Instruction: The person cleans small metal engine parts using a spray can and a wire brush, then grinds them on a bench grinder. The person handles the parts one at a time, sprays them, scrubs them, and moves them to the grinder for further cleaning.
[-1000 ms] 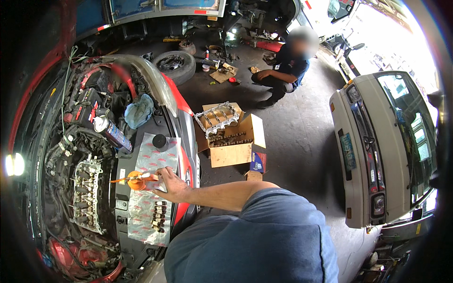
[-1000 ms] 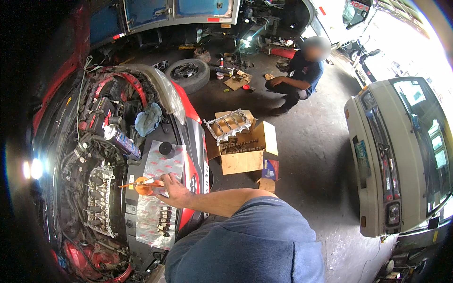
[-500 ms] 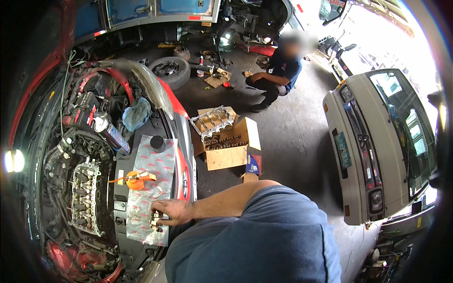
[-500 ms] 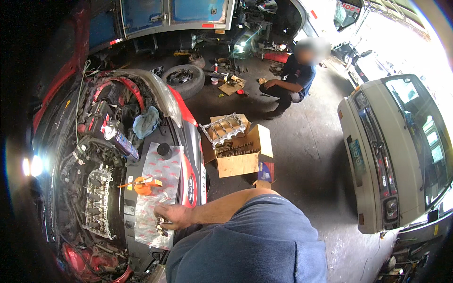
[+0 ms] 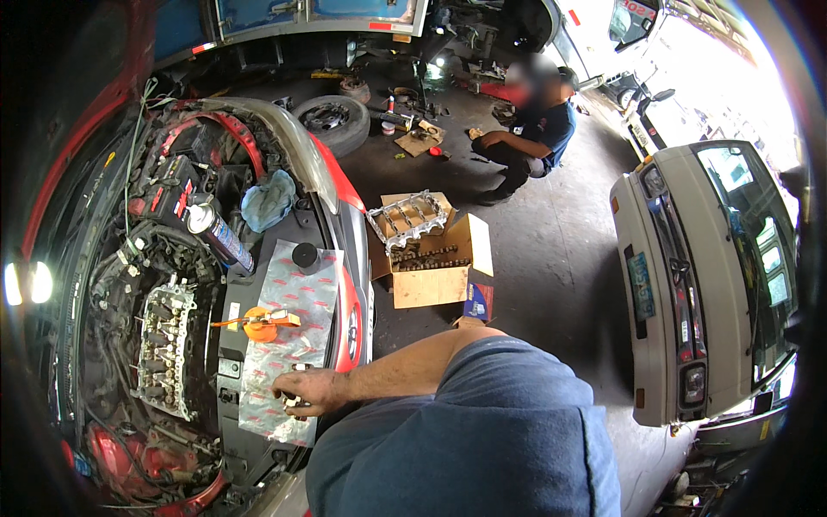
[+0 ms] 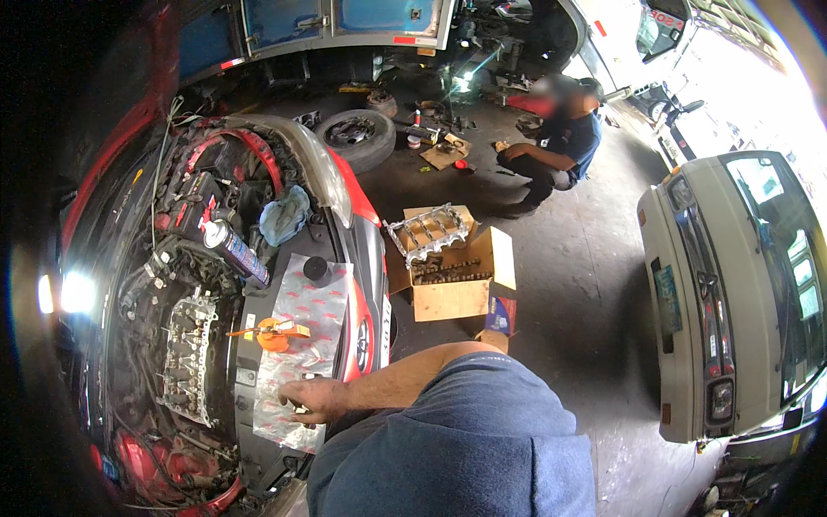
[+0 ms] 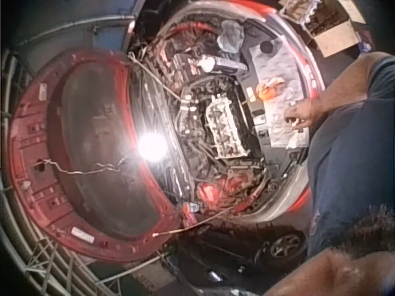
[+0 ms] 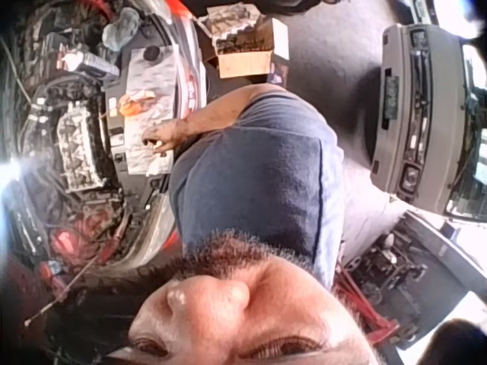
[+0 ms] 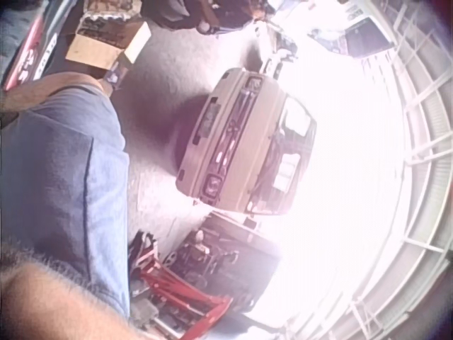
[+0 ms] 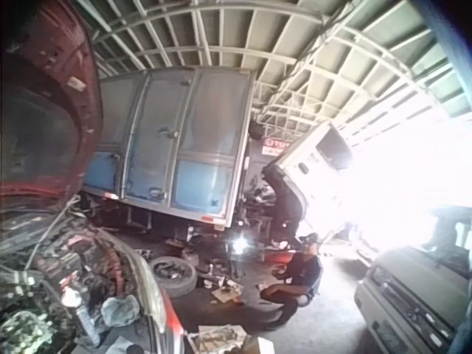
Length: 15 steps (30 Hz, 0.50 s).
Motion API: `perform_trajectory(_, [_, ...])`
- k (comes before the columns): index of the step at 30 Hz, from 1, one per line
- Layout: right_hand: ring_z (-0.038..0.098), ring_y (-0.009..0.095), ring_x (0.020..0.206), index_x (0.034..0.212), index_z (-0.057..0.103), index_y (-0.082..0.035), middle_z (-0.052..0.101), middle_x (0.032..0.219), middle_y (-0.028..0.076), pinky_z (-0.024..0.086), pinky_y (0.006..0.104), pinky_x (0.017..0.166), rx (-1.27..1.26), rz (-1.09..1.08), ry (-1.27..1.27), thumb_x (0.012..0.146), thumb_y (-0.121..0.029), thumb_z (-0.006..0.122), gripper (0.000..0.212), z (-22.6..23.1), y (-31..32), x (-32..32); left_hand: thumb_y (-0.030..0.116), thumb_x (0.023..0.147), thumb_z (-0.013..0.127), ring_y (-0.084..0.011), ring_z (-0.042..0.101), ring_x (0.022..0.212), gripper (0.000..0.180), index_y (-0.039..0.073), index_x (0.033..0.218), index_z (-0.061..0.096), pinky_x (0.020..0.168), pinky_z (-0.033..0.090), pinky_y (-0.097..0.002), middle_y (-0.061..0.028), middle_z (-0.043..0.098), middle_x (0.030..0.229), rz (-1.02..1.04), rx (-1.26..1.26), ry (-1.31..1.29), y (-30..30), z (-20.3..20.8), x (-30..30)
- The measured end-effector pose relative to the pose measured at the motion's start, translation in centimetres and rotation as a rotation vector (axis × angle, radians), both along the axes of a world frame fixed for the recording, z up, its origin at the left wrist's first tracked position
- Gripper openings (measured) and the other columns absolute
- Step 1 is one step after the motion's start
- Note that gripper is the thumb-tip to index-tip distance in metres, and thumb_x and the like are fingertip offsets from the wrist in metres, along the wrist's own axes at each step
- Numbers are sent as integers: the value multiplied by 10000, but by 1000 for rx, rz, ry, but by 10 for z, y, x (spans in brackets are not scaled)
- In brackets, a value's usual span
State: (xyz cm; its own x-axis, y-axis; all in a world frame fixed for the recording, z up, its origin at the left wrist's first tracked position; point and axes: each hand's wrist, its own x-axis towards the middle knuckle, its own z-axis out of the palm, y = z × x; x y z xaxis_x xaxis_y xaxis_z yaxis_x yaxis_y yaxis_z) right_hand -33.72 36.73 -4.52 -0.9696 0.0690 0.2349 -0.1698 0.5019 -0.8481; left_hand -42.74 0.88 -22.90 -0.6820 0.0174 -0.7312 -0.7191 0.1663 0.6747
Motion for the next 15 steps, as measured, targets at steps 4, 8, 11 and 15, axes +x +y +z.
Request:
perform_trajectory(4, [592,312,1013,1192,460,-72,545,1084,138,486,432,874,-10,61,-77,912,-256,633,378,-2,2,-3,16,861,598,-215,574,1057,505,-36,1346,468,954,485,-338,-85,598,1174,29,-22,-10,-13,2,5])
perform_trajectory(8, [598,308,992,1191,459,-72,546,1075,139,491,432,856,-7,82,-86,914,-254,628,372,5,5,-8,10,857,600,-217,574,1064,515,-37,1351,463,959,485,-339,-87,597,1179,71,-40,-16,-27,3,10])
perform_trajectory(11, [608,305,964,1201,459,-74,549,1051,140,500,430,834,-25,89,-92,920,-271,624,381,9,7,-11,5,854,602,-219,574,1070,523,-38,1355,460,963,485,-340,-89,596,1183,108,-53,-17,-41,3,15])
perform_trajectory(15, [619,300,942,1223,466,-74,559,1032,146,511,422,823,-39,78,-73,933,-304,616,399,8,7,-18,-2,850,604,-221,575,1078,533,-39,1360,455,968,484,-341,-91,594,1188,206,-72,-32,-87,9,38])
